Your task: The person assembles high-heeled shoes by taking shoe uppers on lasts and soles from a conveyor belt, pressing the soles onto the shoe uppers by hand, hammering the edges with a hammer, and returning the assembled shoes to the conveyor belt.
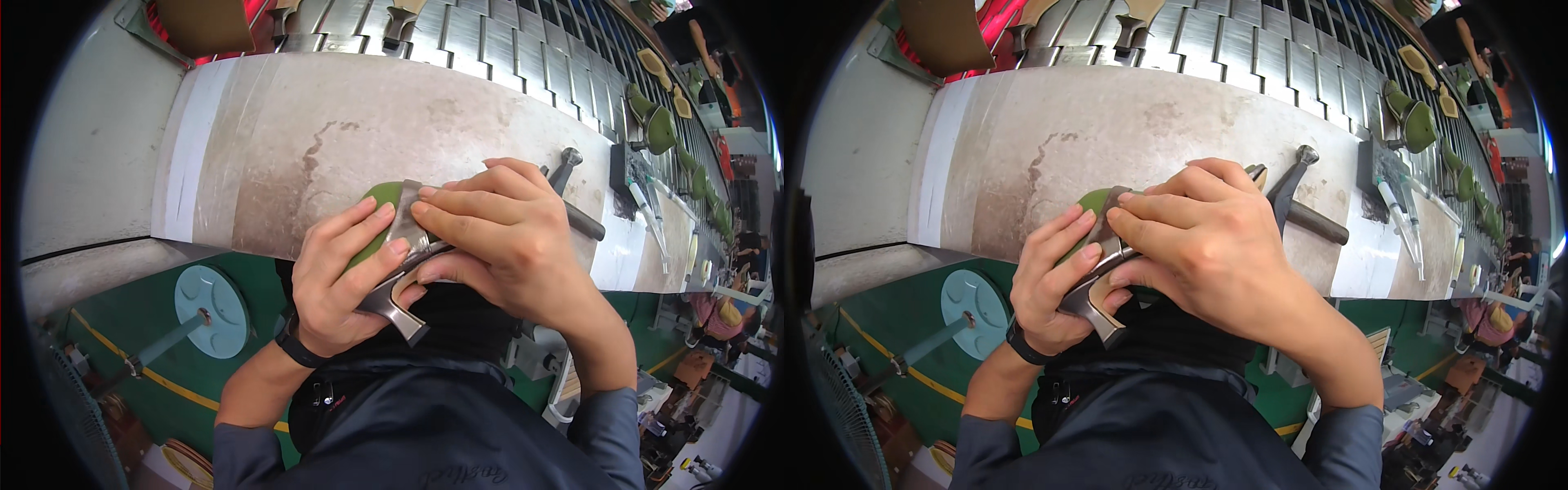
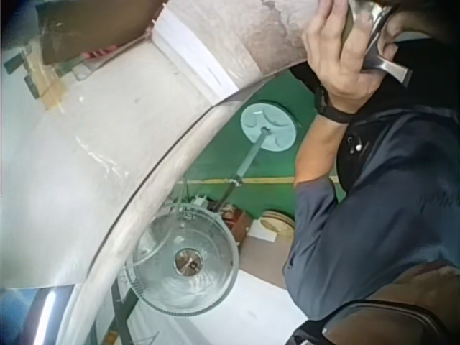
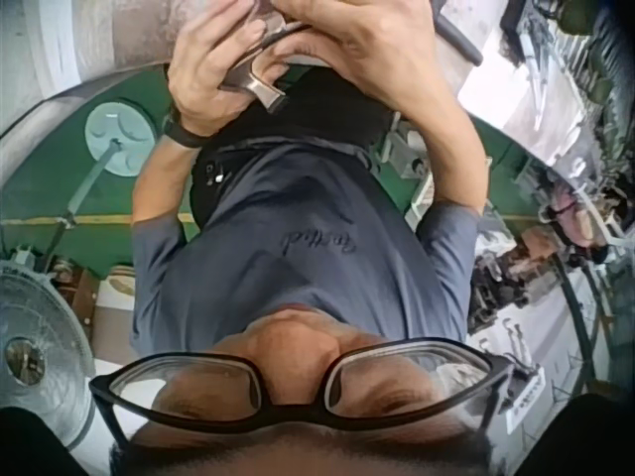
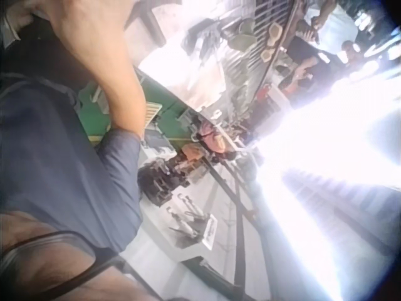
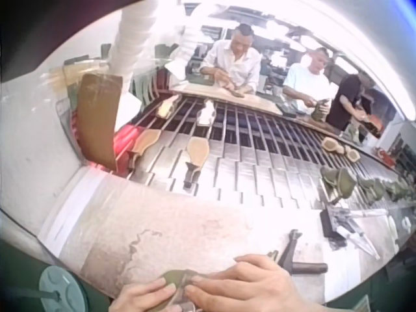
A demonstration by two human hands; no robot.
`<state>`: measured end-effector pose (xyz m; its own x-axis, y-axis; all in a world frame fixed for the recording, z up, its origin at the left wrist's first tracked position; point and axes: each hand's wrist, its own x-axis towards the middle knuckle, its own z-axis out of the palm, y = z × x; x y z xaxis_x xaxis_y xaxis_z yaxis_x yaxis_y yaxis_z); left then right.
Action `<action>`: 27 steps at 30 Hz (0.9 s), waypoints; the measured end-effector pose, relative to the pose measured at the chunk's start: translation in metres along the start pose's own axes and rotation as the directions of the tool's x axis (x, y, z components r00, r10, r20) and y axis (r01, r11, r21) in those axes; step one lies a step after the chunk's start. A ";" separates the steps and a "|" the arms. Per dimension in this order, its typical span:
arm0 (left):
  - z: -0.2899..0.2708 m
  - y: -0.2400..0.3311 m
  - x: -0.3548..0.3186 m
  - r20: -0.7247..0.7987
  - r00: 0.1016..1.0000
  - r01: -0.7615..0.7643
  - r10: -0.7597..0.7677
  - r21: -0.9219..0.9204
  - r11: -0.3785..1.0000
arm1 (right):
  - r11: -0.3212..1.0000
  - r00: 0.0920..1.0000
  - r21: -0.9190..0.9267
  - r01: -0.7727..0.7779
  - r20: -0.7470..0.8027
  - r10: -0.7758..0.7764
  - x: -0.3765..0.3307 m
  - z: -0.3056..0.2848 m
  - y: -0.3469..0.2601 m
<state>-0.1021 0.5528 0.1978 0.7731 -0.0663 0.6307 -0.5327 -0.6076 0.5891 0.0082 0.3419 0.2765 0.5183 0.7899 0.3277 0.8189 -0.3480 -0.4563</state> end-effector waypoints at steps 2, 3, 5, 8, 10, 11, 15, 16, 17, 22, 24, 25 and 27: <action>-0.002 -0.003 -0.004 0.033 0.999 -0.007 0.007 0.009 1.000 | 0.998 0.998 0.046 -0.051 0.039 0.049 0.004 -0.005 -0.003; -0.003 -0.004 -0.005 0.069 0.997 -0.022 0.021 0.016 1.000 | 0.991 0.992 0.086 -0.105 0.073 0.098 0.007 -0.007 -0.005; -0.004 -0.006 -0.006 0.076 0.997 -0.019 0.019 0.006 1.000 | 0.979 0.977 0.091 -0.180 0.134 0.167 0.013 -0.012 -0.011; 0.002 -0.002 -0.008 0.027 1.000 0.007 -0.008 0.030 1.000 | 0.962 0.942 0.054 -0.267 0.227 0.249 0.026 -0.019 -0.018; 0.014 -0.005 -0.013 -0.066 0.998 0.011 -0.004 0.115 0.993 | 0.960 0.928 0.010 -0.280 0.259 0.268 0.030 -0.016 -0.019; 0.017 -0.003 -0.008 -0.066 0.998 0.003 0.004 0.111 0.994 | 0.976 0.956 -0.044 -0.215 0.194 0.219 0.027 -0.010 -0.013; 0.007 0.011 0.004 0.086 0.992 0.064 -0.090 0.267 0.962 | 0.984 0.996 -0.164 -0.064 0.043 0.072 0.013 -0.002 0.012; 0.000 0.013 0.009 0.166 0.981 0.060 -0.105 0.257 0.965 | 0.972 0.999 -0.232 -0.048 0.008 0.051 0.012 -0.002 0.016; -0.006 0.014 0.014 0.244 0.963 0.057 -0.118 0.246 0.968 | 0.969 0.999 -0.241 -0.048 0.002 0.050 0.008 -0.003 0.020; -0.007 0.003 0.054 0.238 0.962 0.124 -0.136 0.068 0.990 | 0.982 0.973 -0.125 -0.142 -0.201 0.115 -0.017 -0.015 0.034; 0.000 -0.006 0.069 0.258 0.947 0.196 -0.191 0.008 0.981 | 0.968 0.934 -0.067 -0.242 -0.286 0.214 -0.038 -0.012 0.036; 0.007 -0.009 0.075 0.298 0.925 0.266 -0.236 -0.061 0.962 | 0.933 0.887 -0.071 -0.352 -0.343 0.309 -0.053 -0.010 0.040; 0.006 -0.001 0.086 0.397 0.832 0.466 -0.388 -0.118 0.877 | 0.881 0.818 -0.065 -0.469 -0.408 0.405 -0.087 -0.005 0.049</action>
<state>-0.0335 0.5431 0.2486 0.9864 -0.1336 0.0955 -0.1479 -0.4703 0.8700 0.0046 0.2533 0.2295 0.8564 0.2997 0.4204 0.4947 -0.7095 -0.5019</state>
